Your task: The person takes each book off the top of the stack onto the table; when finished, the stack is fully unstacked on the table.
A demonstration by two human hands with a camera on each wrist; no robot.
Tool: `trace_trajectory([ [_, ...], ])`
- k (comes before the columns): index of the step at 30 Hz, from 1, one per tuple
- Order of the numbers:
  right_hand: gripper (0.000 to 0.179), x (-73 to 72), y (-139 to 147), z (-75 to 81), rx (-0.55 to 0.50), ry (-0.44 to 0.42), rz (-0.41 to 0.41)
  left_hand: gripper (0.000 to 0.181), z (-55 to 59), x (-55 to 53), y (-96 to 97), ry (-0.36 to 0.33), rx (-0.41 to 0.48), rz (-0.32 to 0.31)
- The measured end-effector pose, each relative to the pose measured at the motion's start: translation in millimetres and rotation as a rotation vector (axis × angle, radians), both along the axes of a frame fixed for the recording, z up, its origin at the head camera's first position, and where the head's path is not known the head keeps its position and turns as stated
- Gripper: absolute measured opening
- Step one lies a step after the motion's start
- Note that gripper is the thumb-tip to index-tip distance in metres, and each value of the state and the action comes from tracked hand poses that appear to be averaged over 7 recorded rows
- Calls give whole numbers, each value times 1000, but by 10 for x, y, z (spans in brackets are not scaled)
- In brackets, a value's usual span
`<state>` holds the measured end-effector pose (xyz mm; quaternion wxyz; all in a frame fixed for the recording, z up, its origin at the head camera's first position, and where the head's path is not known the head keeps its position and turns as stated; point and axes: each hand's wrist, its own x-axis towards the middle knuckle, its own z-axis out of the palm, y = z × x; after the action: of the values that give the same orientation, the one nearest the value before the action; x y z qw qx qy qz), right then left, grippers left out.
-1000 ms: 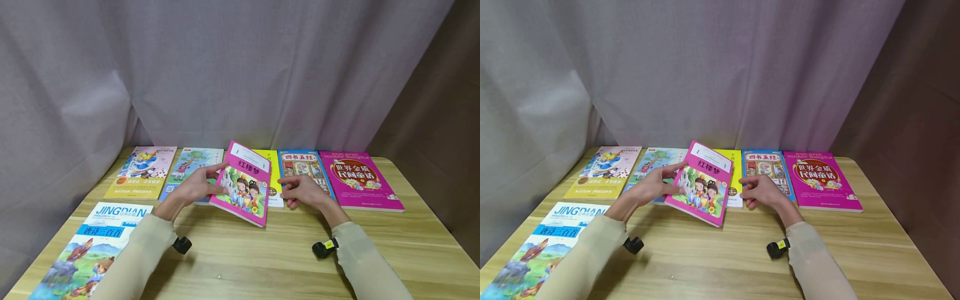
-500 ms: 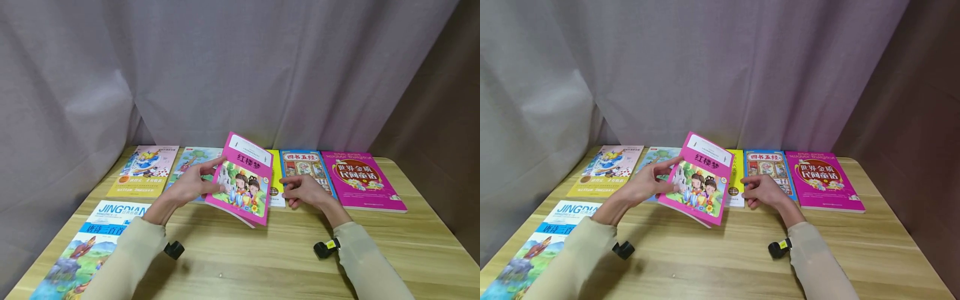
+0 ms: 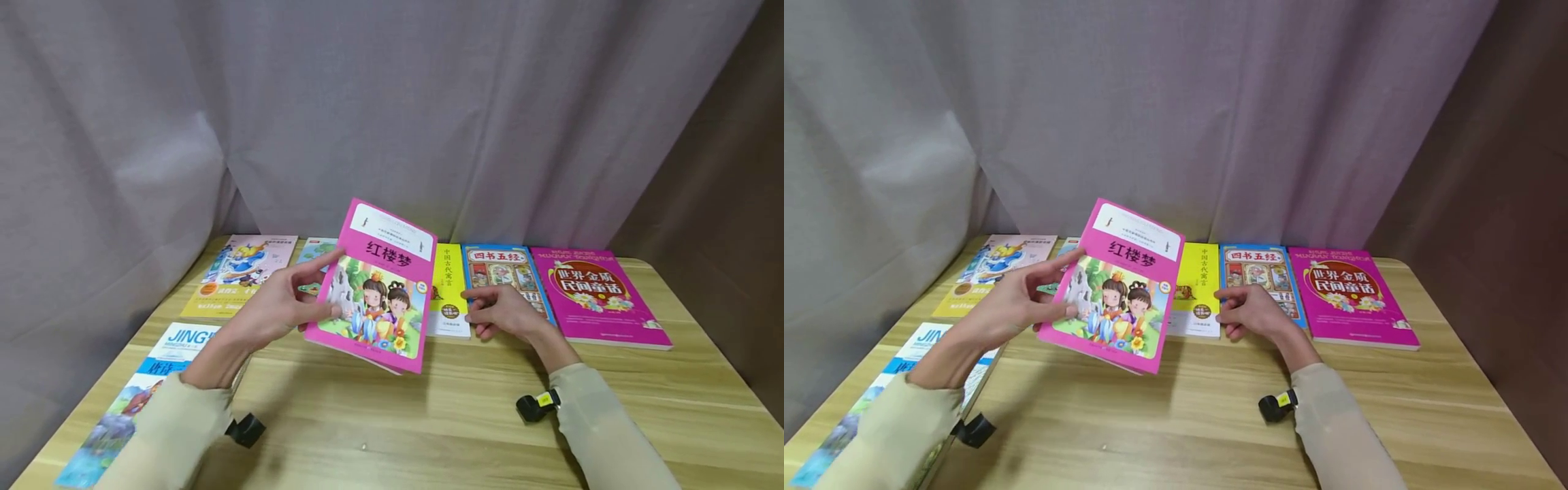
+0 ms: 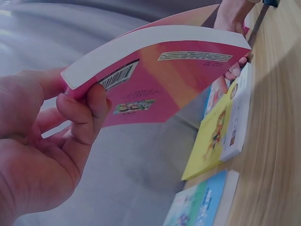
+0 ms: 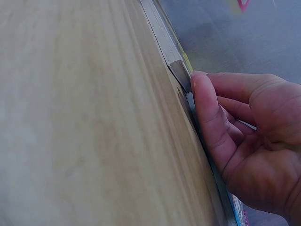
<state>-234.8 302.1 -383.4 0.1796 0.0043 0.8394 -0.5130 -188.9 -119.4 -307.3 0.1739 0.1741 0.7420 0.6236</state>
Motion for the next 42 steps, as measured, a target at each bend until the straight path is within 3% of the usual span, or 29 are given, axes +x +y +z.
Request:
trace_trajectory([
  [10, 59, 3, 8, 18, 10, 1, 7, 86, 70, 408, -379, 0, -62, 78],
  [21, 63, -13, 7, 56, 11, -2, 18, 87, -98, 891, -746, -21, -124, 146],
  [25, 63, -11, 21, 48, 7, -1, 19, 87, -186, 968, -841, -71, -102, 152],
  [29, 64, -7, 14, 29, 1, -8, 27, 88, -276, 1039, -922, -85, -135, 179],
  [33, 63, -7, 11, 35, 8, 2, 25, 89, -366, 1092, -929, -181, -167, 180],
  [36, 63, -14, 11, 41, 11, 9, 27, 88, -451, 1132, -906, -236, -98, 123],
  [39, 63, -18, 8, 40, 5, 1, 19, 85, -537, 1164, -885, -242, -16, 73],
  [42, 64, -16, 4, 38, 5, 1, 26, 84, -613, 1167, -857, -249, 7, 74],
])
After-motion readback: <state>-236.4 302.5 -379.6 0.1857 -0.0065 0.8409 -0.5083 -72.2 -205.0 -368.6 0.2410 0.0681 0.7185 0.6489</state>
